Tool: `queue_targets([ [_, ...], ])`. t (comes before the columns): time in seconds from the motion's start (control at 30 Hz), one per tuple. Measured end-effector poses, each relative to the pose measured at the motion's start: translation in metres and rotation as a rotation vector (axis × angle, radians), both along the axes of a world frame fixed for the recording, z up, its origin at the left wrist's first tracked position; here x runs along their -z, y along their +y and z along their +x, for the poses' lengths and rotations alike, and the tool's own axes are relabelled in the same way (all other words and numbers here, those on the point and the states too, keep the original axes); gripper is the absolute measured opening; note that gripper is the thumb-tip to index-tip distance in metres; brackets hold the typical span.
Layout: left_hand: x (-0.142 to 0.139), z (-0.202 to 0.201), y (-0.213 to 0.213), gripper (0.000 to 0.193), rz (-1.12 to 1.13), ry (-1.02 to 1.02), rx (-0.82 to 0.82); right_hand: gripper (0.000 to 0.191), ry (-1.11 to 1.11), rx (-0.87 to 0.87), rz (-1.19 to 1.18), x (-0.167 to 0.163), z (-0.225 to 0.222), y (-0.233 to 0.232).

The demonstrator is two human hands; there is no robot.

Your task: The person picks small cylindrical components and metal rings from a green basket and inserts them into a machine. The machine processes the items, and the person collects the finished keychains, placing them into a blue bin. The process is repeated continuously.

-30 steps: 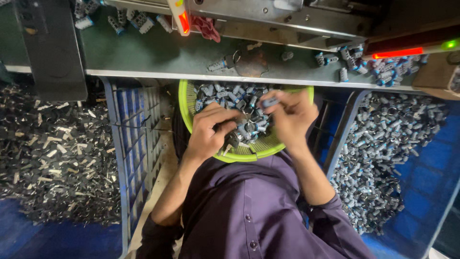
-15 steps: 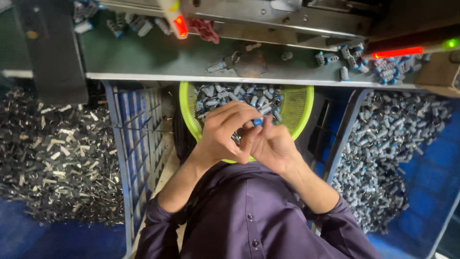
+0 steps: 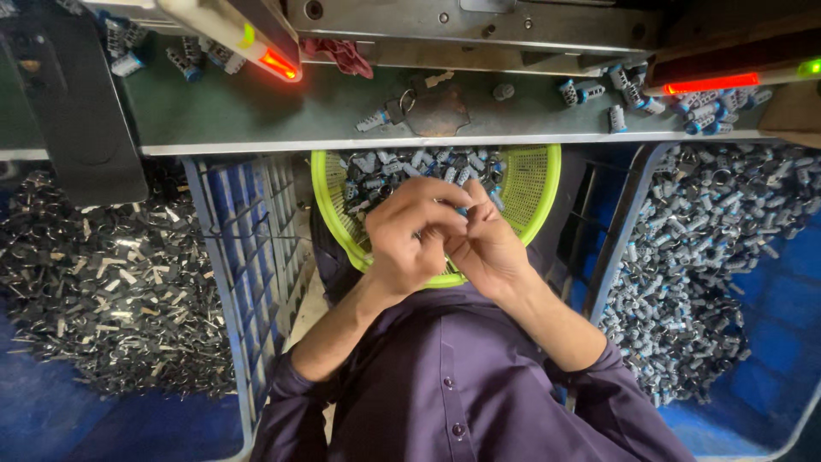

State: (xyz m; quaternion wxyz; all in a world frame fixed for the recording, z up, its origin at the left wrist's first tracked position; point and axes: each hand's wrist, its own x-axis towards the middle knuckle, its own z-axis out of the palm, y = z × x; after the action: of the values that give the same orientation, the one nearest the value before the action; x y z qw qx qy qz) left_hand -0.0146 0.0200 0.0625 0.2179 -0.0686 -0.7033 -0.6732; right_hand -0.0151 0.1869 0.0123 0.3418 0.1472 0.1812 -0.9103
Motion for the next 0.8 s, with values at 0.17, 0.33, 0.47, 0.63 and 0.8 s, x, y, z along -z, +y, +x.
queue_targets([
  [0.17, -0.020, -0.001, -0.007, 0.016, 0.415, -0.119, 0.146, 0.029, -0.283, 0.046, -0.001, -0.005, -0.003, -0.001],
  [0.33, -0.020, -0.009, -0.033, 0.061, 0.724, 0.045, 0.581, 0.028, -0.212, -0.023, -0.106, -0.012, -0.015, 0.003],
  [0.47, -0.015, 0.000, -0.040, 0.052, 0.332, -0.095, 0.344, 0.028, -0.209, -0.021, -0.127, -0.021, -0.030, 0.006],
  [0.63, -0.006, 0.004, -0.034, 0.043, 0.251, -0.066, 0.337, 0.032, -0.258, -0.086, -0.301, -0.034, -0.037, 0.008],
  [0.8, -0.001, 0.005, -0.032, 0.043, 0.231, -0.057, 0.342, 0.033, -0.249, -0.105, -0.311, -0.040, -0.032, 0.008],
])
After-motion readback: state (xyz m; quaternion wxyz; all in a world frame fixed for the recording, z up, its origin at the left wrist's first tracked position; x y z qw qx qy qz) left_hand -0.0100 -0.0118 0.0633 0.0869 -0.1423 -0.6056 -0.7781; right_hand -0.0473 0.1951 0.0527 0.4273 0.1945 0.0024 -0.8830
